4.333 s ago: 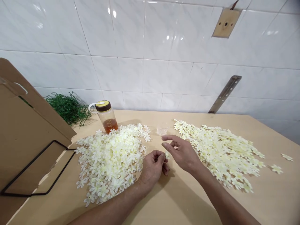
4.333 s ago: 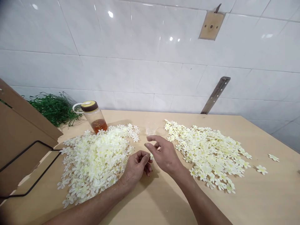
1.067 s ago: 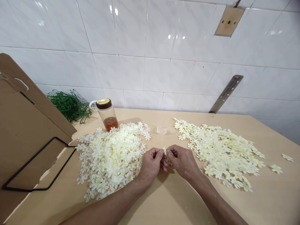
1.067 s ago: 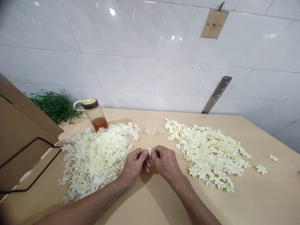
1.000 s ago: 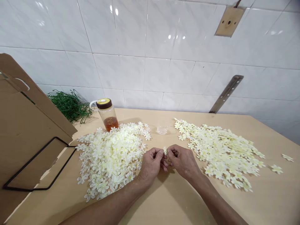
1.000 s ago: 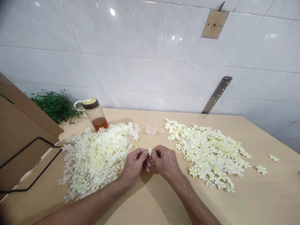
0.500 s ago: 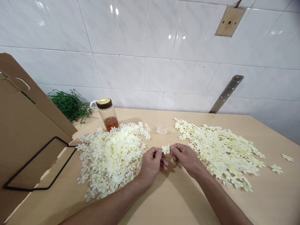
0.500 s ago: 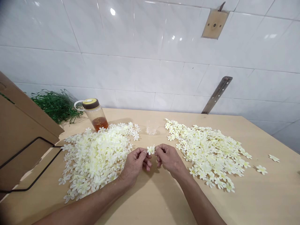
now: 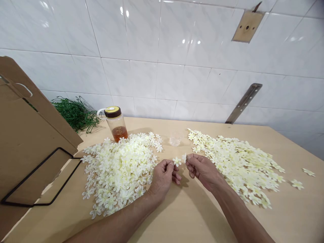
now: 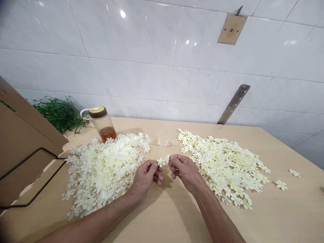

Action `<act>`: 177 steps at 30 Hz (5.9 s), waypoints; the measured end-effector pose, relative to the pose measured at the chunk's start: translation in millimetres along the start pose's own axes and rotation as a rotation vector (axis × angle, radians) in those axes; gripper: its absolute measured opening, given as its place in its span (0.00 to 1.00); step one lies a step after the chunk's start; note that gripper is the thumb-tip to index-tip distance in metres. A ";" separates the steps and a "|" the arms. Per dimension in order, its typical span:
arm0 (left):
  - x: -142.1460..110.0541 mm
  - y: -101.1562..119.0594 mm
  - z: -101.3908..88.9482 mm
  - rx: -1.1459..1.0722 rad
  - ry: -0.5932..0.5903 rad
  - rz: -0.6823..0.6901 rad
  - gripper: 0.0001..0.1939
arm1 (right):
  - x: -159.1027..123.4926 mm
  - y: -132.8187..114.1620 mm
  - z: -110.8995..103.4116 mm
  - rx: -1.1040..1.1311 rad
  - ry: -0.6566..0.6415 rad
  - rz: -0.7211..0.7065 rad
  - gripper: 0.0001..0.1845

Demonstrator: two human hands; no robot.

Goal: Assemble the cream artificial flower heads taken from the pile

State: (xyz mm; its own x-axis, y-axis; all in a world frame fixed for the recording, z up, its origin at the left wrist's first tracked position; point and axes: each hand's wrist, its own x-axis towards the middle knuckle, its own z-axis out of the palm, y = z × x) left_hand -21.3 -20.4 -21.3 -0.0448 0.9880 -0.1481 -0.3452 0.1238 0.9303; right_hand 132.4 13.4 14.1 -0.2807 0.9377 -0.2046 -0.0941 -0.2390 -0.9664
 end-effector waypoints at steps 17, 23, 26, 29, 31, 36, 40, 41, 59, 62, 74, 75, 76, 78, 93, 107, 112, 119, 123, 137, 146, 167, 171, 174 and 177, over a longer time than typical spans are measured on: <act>-4.5 -0.9 3.2 0.172 -0.078 0.017 0.11 | 2.4 -19.9 29.9 -0.876 0.239 -0.588 0.11; -1.4 -6.3 0.9 0.102 0.010 0.050 0.10 | -6.9 -1.7 22.1 -1.064 0.296 -0.436 0.13; -2.3 -6.7 1.0 0.089 0.026 0.064 0.10 | -9.4 0.3 24.4 -1.100 0.259 -0.399 0.12; -3.5 -4.9 1.6 0.097 0.016 0.069 0.11 | -9.6 -0.9 26.1 -1.111 0.229 -0.371 0.13; -3.7 -4.1 1.5 0.104 0.007 0.059 0.11 | -10.0 -2.6 26.6 -1.117 0.221 -0.341 0.14; -1.6 -5.5 -0.1 0.084 -0.004 0.035 0.13 | -10.8 -5.5 25.5 -1.100 0.209 -0.308 0.15; -0.6 -5.7 -0.6 0.063 0.006 0.032 0.13 | -10.0 -4.7 22.8 -1.063 0.224 -0.292 0.14; -0.7 -5.1 -0.5 0.061 0.007 0.032 0.14 | -10.0 -4.6 22.4 -1.061 0.222 -0.291 0.15; -1.3 0.6 1.1 0.036 -0.002 0.014 0.16 | -15.2 -7.1 34.7 -1.105 0.210 -0.329 0.17; -3.5 4.6 2.2 0.031 0.003 0.013 0.16 | -13.9 -5.3 33.5 -1.125 0.226 -0.330 0.16; -5.4 10.4 2.4 -0.027 -0.011 -0.006 0.14 | -9.9 1.0 25.6 -0.968 0.265 -0.249 0.09; -4.8 9.6 2.0 -0.027 -0.012 -0.005 0.13 | -9.6 1.4 25.3 -0.958 0.266 -0.240 0.09; -4.2 8.8 1.8 -0.026 -0.013 -0.007 0.13 | -9.2 1.7 25.0 -0.949 0.270 -0.237 0.09; -3.2 7.7 1.6 -0.033 -0.005 -0.012 0.13 | -8.2 2.4 24.3 -0.929 0.276 -0.237 0.10; -1.2 3.9 0.6 0.002 0.014 -0.001 0.14 | -1.6 -2.2 7.9 -0.520 0.139 -0.110 0.11; -1.2 5.5 1.1 -0.038 0.046 -0.003 0.13 | 8.1 2.0 -5.3 -0.268 0.178 -0.219 0.16; -2.0 2.5 1.4 -0.002 0.021 0.005 0.14 | -0.7 -4.8 3.7 -0.171 0.065 -0.257 0.14; -0.6 -2.7 1.2 0.026 0.000 -0.002 0.14 | -7.3 -7.8 15.0 -0.225 0.012 -0.287 0.13; 0.6 -5.3 1.5 -0.004 -0.025 -0.004 0.15 | -6.4 -6.6 20.7 -0.286 0.017 -0.280 0.12; -0.2 -3.2 2.0 -0.012 -0.007 -0.014 0.16 | 4.6 -39.5 35.5 -0.946 0.259 -0.576 0.09; -1.0 -5.5 -0.2 0.107 0.004 0.056 0.11 | -10.2 -2.9 20.0 -1.103 0.219 -0.471 0.11; -1.8 -1.4 0.5 0.104 -0.026 0.030 0.15 | -12.9 3.8 19.9 -1.037 0.235 -0.302 0.14; -1.7 -1.8 0.4 0.105 -0.031 0.031 0.16 | -14.0 2.9 20.3 -1.027 0.239 -0.305 0.12; -2.5 -0.8 1.1 0.101 -0.028 0.026 0.16 | -14.3 2.3 19.8 -1.015 0.241 -0.295 0.12; -3.6 1.6 2.3 0.090 -0.021 0.014 0.16 | -13.4 3.9 18.3 -0.978 0.265 -0.261 0.12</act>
State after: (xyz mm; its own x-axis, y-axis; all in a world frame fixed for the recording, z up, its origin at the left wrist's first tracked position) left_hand -19.6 -23.6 -18.5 -0.0290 0.9913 -0.1283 -0.2586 0.1165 0.9589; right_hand 118.3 -4.7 16.0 -0.1331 0.9844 0.1149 0.7256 0.1758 -0.6653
